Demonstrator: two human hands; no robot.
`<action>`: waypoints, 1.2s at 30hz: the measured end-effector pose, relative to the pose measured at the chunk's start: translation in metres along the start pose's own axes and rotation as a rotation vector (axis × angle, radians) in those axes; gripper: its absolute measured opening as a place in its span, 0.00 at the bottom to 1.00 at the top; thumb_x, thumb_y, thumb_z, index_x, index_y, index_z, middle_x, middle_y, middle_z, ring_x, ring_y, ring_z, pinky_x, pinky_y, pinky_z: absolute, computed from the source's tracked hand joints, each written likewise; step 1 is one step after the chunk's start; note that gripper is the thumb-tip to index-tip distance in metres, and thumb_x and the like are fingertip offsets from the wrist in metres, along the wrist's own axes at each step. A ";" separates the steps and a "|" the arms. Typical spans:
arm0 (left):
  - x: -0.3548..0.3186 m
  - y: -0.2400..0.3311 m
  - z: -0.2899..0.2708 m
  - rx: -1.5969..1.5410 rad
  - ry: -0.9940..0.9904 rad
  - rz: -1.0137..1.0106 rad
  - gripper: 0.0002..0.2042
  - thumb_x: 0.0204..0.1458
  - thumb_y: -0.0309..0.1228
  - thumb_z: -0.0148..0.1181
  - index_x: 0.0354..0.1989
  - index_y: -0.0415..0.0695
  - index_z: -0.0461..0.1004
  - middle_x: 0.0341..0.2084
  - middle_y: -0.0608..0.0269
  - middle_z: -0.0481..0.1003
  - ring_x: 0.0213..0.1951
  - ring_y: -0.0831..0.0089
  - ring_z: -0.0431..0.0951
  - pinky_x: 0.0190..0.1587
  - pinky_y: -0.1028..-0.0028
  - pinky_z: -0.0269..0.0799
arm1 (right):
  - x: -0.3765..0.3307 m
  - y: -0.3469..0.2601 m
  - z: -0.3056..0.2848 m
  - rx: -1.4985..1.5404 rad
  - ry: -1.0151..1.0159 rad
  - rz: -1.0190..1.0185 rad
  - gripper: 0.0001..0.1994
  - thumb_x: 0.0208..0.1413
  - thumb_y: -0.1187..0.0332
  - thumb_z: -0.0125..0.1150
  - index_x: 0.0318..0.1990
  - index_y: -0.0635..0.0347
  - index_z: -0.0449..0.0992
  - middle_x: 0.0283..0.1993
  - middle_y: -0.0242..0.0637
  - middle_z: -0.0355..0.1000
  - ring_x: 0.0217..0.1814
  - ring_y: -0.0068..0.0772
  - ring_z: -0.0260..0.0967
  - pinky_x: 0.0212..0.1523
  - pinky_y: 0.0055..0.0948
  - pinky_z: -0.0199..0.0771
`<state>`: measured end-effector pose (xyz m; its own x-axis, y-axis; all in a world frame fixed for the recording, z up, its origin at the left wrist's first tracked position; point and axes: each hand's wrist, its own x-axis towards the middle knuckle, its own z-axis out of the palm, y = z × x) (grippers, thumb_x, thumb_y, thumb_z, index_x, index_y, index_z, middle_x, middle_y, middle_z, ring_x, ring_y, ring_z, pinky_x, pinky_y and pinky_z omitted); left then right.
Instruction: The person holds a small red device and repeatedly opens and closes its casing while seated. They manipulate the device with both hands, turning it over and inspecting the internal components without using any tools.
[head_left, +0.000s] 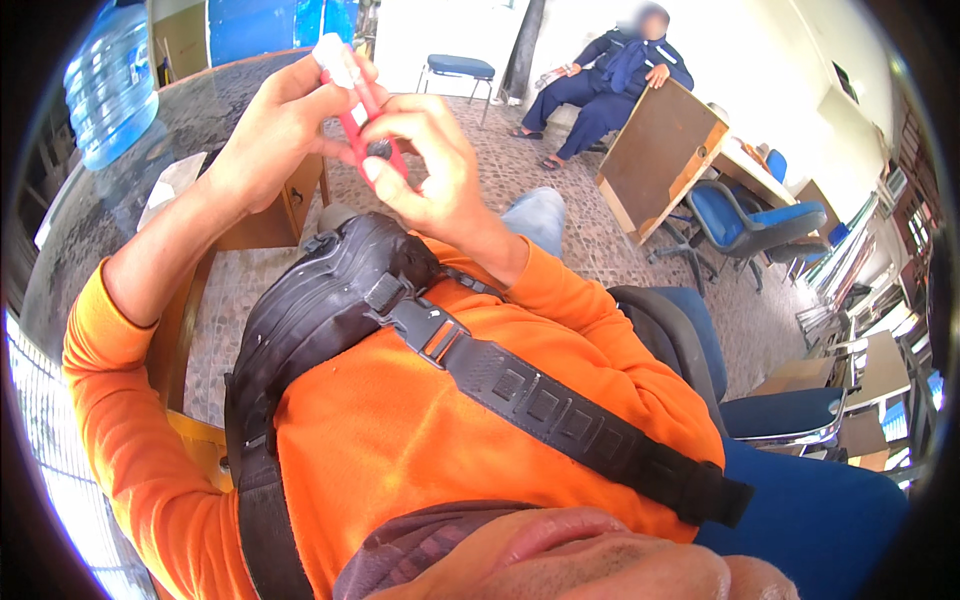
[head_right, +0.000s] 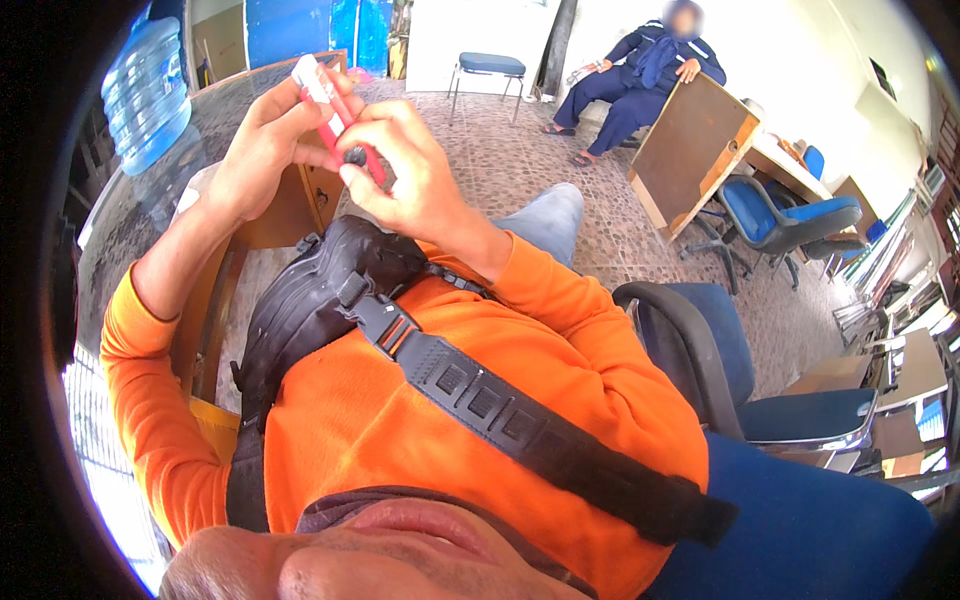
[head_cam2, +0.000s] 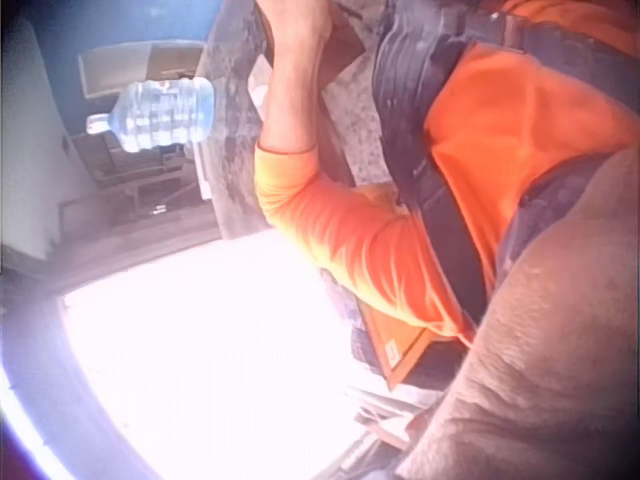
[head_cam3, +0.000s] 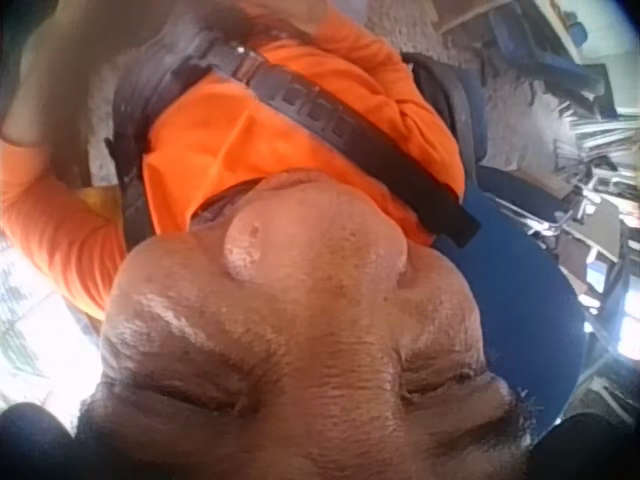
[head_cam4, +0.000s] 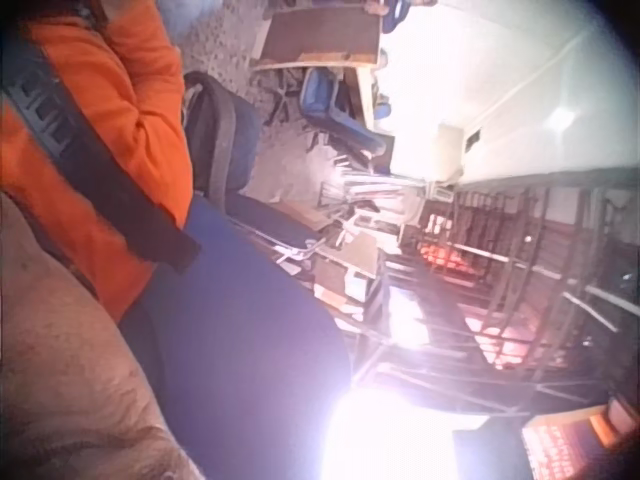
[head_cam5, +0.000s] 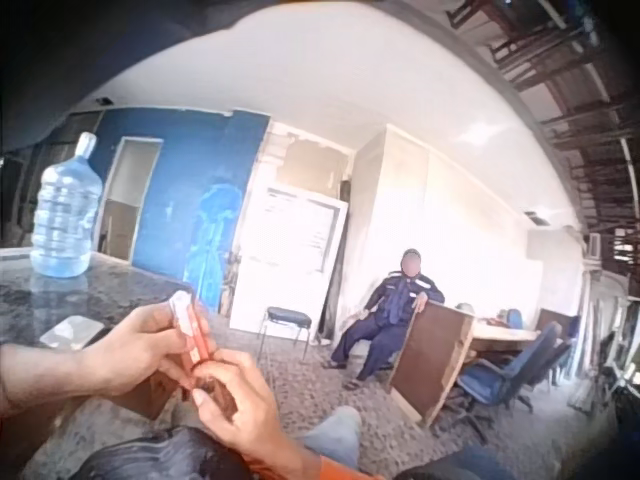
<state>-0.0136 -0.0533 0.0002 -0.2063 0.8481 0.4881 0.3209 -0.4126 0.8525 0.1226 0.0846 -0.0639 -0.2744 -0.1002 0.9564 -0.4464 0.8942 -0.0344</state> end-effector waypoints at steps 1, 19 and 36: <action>0.001 -0.001 -0.003 0.009 -0.014 0.013 0.18 0.65 0.33 0.48 0.60 0.40 0.70 0.49 0.58 0.77 0.48 0.69 0.79 0.45 0.66 0.82 | 0.002 -0.003 0.000 -0.016 0.018 0.009 0.15 0.47 0.75 0.68 0.45 0.59 0.76 0.49 0.44 0.69 0.49 0.46 0.72 0.48 0.38 0.75; 0.004 -0.001 0.002 0.034 -0.024 -0.005 0.18 0.65 0.32 0.46 0.61 0.40 0.68 0.48 0.60 0.76 0.46 0.71 0.79 0.44 0.68 0.82 | 0.002 -0.003 -0.003 -0.012 0.008 0.071 0.15 0.41 0.76 0.71 0.39 0.57 0.77 0.46 0.43 0.69 0.48 0.45 0.70 0.46 0.38 0.75; 0.010 -0.007 -0.008 -0.029 -0.072 -0.023 0.19 0.67 0.33 0.46 0.62 0.40 0.67 0.51 0.57 0.76 0.51 0.70 0.79 0.48 0.68 0.81 | -0.006 -0.004 -0.011 -0.019 -0.028 0.096 0.15 0.47 0.77 0.69 0.44 0.58 0.79 0.55 0.42 0.70 0.51 0.36 0.75 0.45 0.30 0.80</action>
<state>-0.0251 -0.0445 0.0003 -0.1456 0.8787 0.4547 0.2894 -0.4016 0.8689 0.1355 0.0860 -0.0665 -0.3388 -0.0256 0.9405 -0.4004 0.9085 -0.1195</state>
